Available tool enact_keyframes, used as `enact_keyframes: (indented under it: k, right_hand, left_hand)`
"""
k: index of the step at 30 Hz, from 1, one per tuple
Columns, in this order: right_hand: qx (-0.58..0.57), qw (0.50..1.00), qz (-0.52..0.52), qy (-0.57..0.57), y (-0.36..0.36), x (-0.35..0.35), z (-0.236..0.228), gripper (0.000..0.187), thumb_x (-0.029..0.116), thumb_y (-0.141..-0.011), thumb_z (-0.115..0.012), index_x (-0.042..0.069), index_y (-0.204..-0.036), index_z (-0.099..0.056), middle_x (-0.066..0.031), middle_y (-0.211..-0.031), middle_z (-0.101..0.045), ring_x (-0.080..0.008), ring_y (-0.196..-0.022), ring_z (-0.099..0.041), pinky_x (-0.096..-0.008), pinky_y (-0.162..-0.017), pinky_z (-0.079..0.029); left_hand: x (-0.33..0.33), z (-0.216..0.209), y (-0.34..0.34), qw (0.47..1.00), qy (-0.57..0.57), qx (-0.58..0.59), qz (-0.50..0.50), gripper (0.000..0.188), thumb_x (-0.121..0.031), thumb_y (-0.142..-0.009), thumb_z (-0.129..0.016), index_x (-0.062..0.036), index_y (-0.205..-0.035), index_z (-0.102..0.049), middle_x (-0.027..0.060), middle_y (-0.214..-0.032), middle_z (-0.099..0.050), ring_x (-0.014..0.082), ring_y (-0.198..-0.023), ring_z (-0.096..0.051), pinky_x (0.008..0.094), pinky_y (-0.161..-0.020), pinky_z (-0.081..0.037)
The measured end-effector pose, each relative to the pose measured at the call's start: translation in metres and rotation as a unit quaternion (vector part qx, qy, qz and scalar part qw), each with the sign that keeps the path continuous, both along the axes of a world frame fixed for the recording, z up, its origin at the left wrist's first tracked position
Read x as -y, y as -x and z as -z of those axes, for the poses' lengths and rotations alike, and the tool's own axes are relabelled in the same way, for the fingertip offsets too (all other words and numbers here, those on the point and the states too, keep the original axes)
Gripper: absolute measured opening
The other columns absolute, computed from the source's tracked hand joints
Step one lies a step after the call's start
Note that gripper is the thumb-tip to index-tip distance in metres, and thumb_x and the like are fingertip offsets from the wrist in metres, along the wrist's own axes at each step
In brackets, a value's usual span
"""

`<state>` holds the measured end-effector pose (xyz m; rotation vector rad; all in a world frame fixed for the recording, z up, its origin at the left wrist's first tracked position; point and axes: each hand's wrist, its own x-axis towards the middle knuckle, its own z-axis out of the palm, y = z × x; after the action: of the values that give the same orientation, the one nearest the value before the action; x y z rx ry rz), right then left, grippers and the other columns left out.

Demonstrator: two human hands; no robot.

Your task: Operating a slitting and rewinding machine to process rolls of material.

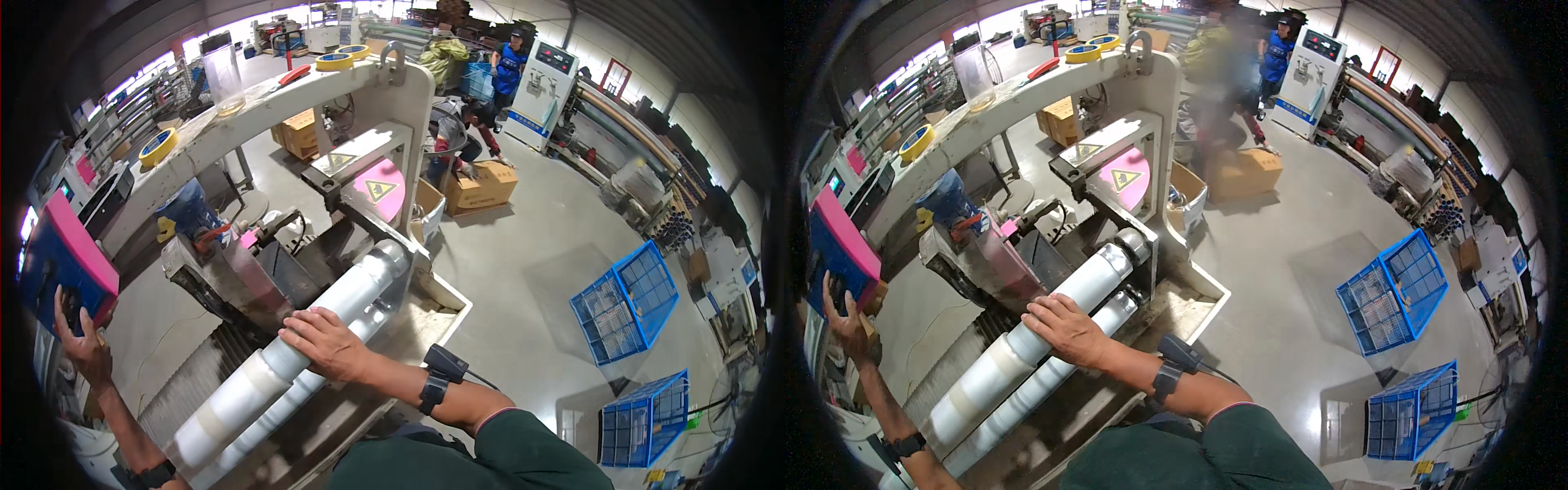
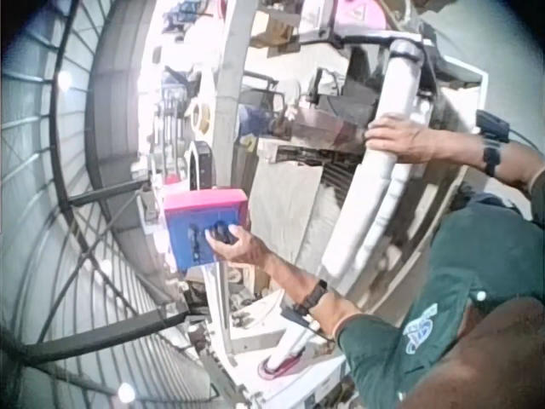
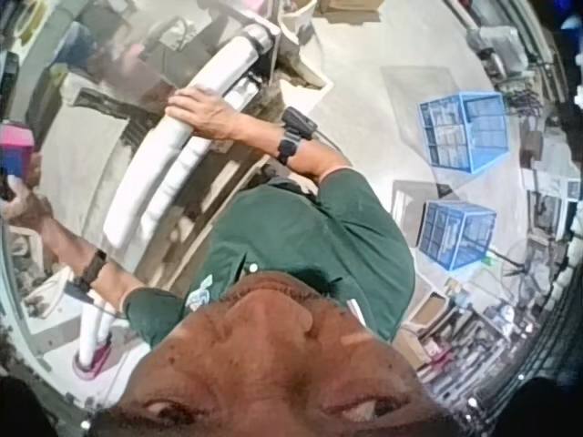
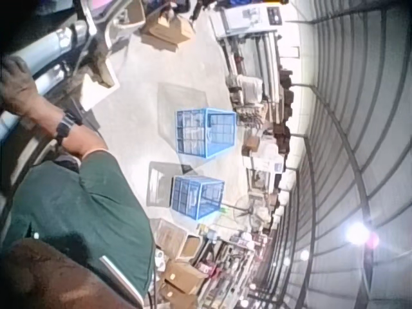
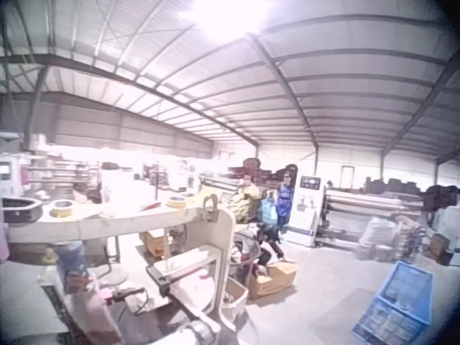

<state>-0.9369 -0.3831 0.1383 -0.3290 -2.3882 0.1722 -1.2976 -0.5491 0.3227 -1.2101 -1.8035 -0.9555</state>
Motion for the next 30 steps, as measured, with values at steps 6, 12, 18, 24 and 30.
enact_keyframes:
  k: [6, 12, 18, 24, 30]
  right_hand:
    - [0.029, 0.999, -0.014, -0.002, 0.005, -0.003, 0.007, 0.075, 0.016, -0.055, -0.074, 0.008, -0.124, -0.048, -0.0115, -0.126, -0.049, -0.0297, -0.118, -0.045, -0.0454, -0.098, -0.035]
    - [0.052, 0.999, 0.01, 0.007, 0.005, 0.006, -0.007, 0.08, 0.019, -0.05, -0.079, 0.011, -0.124, -0.048, -0.0081, -0.125, -0.05, -0.0273, -0.118, -0.045, -0.0446, -0.1, -0.031]
    - [0.046, 0.999, 0.002, 0.01, 0.008, 0.005, -0.006, 0.082, 0.016, -0.049, -0.08, 0.012, -0.124, -0.048, -0.0077, -0.125, -0.05, -0.027, -0.118, -0.045, -0.0449, -0.1, -0.031]
    - [0.051, 0.999, 0.003, 0.0, 0.01, 0.006, -0.011, 0.072, 0.019, -0.057, -0.075, 0.01, -0.123, -0.048, -0.0091, -0.124, -0.05, -0.0286, -0.116, -0.046, -0.0453, -0.099, -0.033]
    - [0.052, 0.999, 0.007, 0.0, 0.01, 0.007, -0.009, 0.078, 0.017, -0.052, -0.078, 0.01, -0.124, -0.047, -0.0087, -0.124, -0.05, -0.0288, -0.116, -0.046, -0.0458, -0.099, -0.034]
  left_hand:
    - [-0.006, 0.008, 0.002, 0.994, -0.064, 0.058, 0.074, 0.044, -0.006, -0.085, -0.056, -0.0042, -0.128, -0.05, 0.0138, -0.117, -0.057, 0.0238, -0.109, -0.054, 0.0336, -0.096, -0.04]
    - [-0.002, -0.007, -0.015, 0.999, -0.046, 0.026, -0.007, 0.046, -0.009, -0.079, -0.061, -0.0028, -0.124, -0.052, 0.0151, -0.113, -0.06, 0.0249, -0.104, -0.058, 0.0328, -0.092, -0.044]
    - [-0.004, -0.006, -0.016, 0.998, -0.051, 0.025, -0.017, 0.045, -0.009, -0.079, -0.06, -0.0029, -0.123, -0.052, 0.0152, -0.114, -0.06, 0.0248, -0.105, -0.058, 0.0333, -0.093, -0.043]
    - [-0.004, -0.006, -0.016, 0.997, -0.059, 0.038, -0.019, 0.045, -0.009, -0.08, -0.06, -0.0022, -0.123, -0.052, 0.0154, -0.114, -0.059, 0.024, -0.106, -0.057, 0.0335, -0.093, -0.044]
    - [-0.006, -0.006, -0.016, 0.996, -0.056, 0.06, -0.022, 0.045, -0.013, -0.082, -0.059, -0.0037, -0.126, -0.051, 0.0168, -0.117, -0.057, 0.0259, -0.11, -0.055, 0.0359, -0.096, -0.042]
